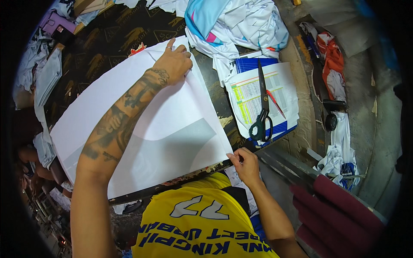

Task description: The person lays a white printed fabric sheet on a table, smooths it, and uses scissors to cut along a curved outline. The person repeats the process with another sheet, cutting and setting aside the trimmed pieces.

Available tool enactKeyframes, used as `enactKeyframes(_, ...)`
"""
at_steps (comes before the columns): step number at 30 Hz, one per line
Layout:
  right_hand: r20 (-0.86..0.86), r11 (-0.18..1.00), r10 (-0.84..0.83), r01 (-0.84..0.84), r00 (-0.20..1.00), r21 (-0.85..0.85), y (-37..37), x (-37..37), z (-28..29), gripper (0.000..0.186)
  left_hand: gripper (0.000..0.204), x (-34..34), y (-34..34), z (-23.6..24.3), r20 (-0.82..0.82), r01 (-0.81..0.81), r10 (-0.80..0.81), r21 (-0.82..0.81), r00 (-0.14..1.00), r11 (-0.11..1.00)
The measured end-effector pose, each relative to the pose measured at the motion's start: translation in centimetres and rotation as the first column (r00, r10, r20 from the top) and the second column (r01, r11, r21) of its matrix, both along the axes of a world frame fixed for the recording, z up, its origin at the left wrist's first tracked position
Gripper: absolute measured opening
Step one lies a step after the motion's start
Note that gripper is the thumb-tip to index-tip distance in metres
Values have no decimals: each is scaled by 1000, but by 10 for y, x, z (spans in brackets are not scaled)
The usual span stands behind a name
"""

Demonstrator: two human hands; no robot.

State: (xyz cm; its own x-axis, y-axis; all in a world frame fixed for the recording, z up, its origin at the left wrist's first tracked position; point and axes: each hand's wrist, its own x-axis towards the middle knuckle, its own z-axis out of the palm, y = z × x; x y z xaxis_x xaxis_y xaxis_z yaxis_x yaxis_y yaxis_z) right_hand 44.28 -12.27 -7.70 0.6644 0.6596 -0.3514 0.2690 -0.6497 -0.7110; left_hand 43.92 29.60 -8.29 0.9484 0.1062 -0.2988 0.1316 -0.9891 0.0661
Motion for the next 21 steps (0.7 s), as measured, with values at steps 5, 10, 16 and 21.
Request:
enactKeyframes(5,-14,1000,28,-28,1000,12,9,2,4,31,49,-46,-59,7,605,-204,197,-57,771,977)
enactKeyframes(10,-44,998,47,-45,998,37,77,17,33,34,36,-191,-187,2,396,-164,490,-624,777,764)
enactKeyframes(16,-84,992,-37,47,996,119,65,19,31,37,36,-374,-238,-16,292,-694,870,-525,398,493)
enactKeyframes(21,-68,995,-74,78,995,65,2,1,-9,39,27,-434,-248,-23,308,-708,833,-440,459,553)
